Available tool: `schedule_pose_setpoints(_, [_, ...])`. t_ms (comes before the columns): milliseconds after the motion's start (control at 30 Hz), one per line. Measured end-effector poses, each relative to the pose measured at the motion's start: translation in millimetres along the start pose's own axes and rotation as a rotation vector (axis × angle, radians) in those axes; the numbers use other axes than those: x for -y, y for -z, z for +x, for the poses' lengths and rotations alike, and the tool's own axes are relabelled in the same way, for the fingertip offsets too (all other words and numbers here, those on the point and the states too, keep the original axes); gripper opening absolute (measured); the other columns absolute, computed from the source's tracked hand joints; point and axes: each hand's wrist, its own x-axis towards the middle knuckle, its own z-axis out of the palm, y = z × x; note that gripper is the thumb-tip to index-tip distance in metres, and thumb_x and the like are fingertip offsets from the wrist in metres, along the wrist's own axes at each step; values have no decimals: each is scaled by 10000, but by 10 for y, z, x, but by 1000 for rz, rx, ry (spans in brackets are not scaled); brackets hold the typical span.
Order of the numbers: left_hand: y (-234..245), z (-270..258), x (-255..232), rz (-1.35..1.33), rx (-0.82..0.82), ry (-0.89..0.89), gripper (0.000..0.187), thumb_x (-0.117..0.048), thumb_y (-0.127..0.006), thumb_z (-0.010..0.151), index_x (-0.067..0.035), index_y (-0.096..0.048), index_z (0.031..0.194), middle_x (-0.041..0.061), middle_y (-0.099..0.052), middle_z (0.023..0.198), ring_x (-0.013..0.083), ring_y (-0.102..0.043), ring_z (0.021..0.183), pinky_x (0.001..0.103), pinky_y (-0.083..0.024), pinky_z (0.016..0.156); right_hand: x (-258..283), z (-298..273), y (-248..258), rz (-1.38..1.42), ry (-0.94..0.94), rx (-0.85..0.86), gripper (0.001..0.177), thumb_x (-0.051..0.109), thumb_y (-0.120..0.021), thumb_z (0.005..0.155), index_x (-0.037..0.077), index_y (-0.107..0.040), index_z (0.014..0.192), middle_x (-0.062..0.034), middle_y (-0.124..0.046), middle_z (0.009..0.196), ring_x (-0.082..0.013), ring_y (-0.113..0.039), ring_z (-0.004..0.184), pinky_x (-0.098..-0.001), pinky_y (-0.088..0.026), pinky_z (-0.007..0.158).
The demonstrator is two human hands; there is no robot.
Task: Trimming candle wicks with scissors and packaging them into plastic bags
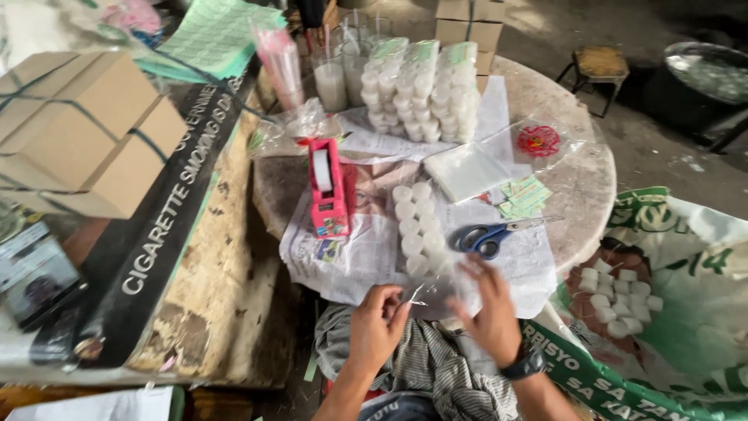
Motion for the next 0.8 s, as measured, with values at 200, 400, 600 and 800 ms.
schedule_pose_setpoints(200, [153, 63, -66, -114, -71, -8, 122, -190, -553, 779, -78, -568, 824, -6, -574, 644, 32, -323, 330, 194, -245, 337, -1404, 802, 458, -239, -166, -265, 231, 211, -523, 876, 56, -510, 706, -73, -520, 673, -244, -487, 602, -376, -349, 529])
schedule_pose_setpoints(400, [208, 89, 25, -63, -71, 101, 149, -232, -530, 794, -95, -589, 788, -14, -551, 630, 56, -397, 381, 216, -318, 380, -2346, 1407, 448, -430, -766, 306, 642, 574, -483, 751, 40, -486, 1107, -224, -453, 1114, -373, -544, 947, -403, -382, 881])
schedule_pose_setpoints(600, [227, 88, 145, -98, -68, 158, 167, -230, -501, 815, -95, -587, 767, -12, -587, 666, 55, -434, 431, 210, -344, 393, -2503, 1519, 480, -376, -804, 324, 292, 375, -566, 780, 99, -573, 877, -122, -610, 867, -269, -575, 784, -348, -443, 661])
schedule_pose_setpoints(800, [267, 103, 111, -154, -41, 138, 237, -273, -455, 846, -81, -570, 768, 3, -567, 656, 68, -451, 452, 211, -339, 381, -2197, 1505, 509, -360, -766, 369, 415, 413, -591, 767, 70, -582, 1002, -135, -588, 987, -280, -573, 857, -363, -467, 697])
